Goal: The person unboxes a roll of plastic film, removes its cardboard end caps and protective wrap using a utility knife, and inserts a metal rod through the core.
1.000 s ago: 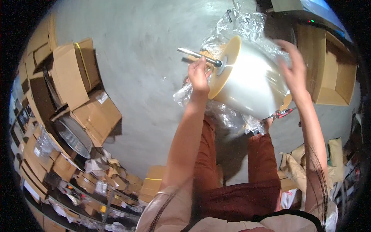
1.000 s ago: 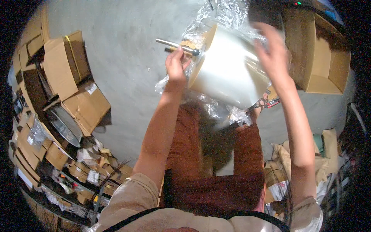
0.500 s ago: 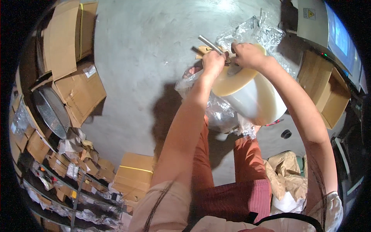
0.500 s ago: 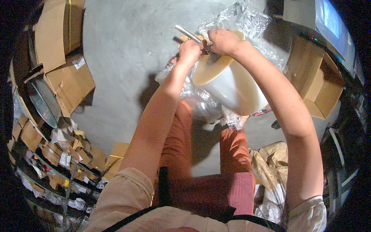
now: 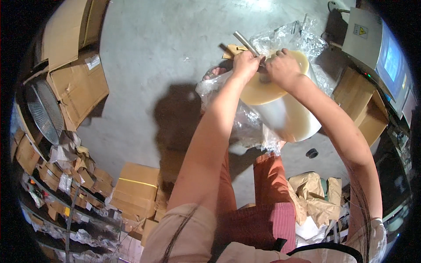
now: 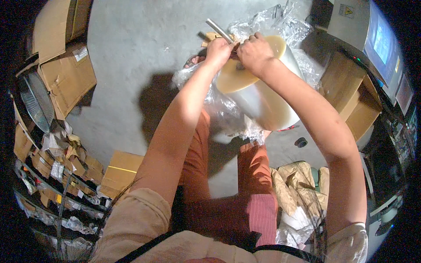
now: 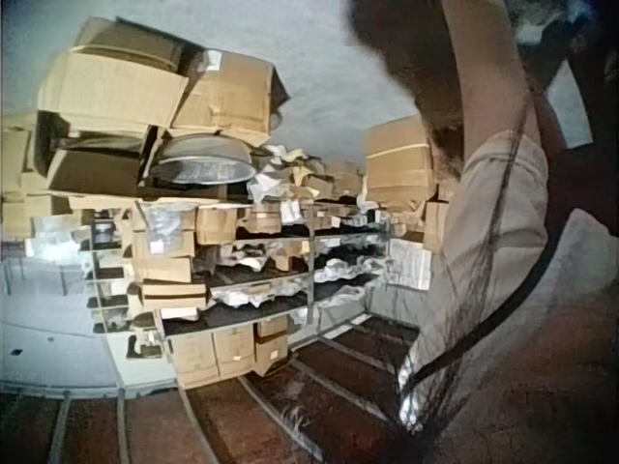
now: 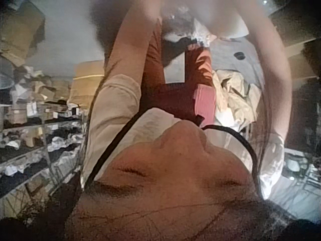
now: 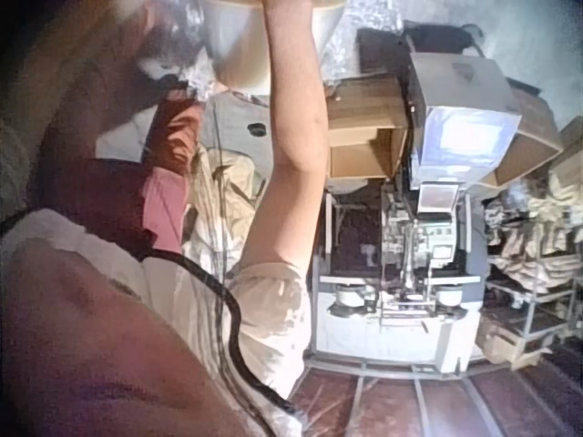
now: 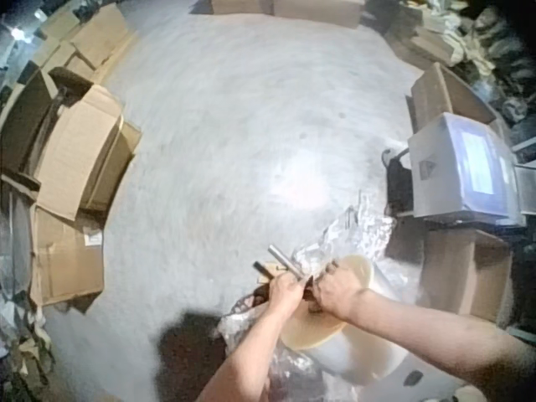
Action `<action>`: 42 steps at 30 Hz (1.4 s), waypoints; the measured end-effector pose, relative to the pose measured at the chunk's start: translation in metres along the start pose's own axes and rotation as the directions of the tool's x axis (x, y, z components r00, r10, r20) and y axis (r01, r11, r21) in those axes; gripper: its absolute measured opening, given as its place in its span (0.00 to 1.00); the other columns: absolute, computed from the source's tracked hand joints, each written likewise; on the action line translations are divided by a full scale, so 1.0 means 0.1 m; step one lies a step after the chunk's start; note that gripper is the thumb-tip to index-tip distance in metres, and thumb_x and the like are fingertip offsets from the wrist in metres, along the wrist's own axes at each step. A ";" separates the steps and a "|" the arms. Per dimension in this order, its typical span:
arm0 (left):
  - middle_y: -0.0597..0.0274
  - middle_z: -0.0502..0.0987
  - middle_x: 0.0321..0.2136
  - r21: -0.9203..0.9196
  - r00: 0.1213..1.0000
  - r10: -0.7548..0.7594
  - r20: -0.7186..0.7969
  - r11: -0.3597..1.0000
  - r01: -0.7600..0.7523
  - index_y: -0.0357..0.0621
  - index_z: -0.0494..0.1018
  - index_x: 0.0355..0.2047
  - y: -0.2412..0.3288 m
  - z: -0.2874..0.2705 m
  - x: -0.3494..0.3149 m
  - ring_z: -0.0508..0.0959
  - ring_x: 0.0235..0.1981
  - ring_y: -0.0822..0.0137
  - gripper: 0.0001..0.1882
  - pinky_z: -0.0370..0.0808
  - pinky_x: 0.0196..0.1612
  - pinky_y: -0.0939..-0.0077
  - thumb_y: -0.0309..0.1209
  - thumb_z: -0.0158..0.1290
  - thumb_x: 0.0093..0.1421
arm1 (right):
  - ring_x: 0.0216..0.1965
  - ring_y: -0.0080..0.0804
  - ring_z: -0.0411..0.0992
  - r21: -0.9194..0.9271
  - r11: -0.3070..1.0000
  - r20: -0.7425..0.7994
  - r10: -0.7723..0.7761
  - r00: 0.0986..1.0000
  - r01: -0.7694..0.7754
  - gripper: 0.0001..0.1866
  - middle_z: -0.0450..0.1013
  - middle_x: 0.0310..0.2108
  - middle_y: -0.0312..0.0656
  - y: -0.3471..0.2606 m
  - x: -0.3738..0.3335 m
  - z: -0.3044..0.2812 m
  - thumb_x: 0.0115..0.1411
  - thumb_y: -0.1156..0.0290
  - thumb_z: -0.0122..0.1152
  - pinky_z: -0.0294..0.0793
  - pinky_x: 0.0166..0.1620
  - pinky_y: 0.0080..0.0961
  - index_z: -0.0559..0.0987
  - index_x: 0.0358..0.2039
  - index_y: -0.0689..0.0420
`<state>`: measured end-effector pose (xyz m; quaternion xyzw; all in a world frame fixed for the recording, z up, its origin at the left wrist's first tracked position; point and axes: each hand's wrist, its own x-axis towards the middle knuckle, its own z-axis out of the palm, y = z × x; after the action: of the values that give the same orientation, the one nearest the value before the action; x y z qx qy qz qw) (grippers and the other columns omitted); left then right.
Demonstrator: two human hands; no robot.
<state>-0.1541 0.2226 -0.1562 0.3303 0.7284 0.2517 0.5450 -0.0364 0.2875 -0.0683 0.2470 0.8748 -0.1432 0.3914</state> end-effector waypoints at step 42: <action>0.54 0.79 0.20 -0.127 0.992 -0.093 0.086 0.986 0.104 0.38 0.80 0.26 -0.04 0.10 0.05 0.79 0.25 0.60 0.16 0.73 0.33 0.65 0.42 0.63 0.53 | 0.41 0.35 0.77 -0.064 0.996 0.185 0.066 0.981 -0.055 0.12 0.80 0.38 0.35 -0.23 0.10 0.02 0.61 0.67 0.54 0.64 0.45 0.44 0.82 0.43 0.47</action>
<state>-0.1468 0.2237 -0.1651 0.2669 0.7034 0.2586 0.6059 -0.0537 0.2704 -0.0756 0.2473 0.8302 -0.1279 0.4830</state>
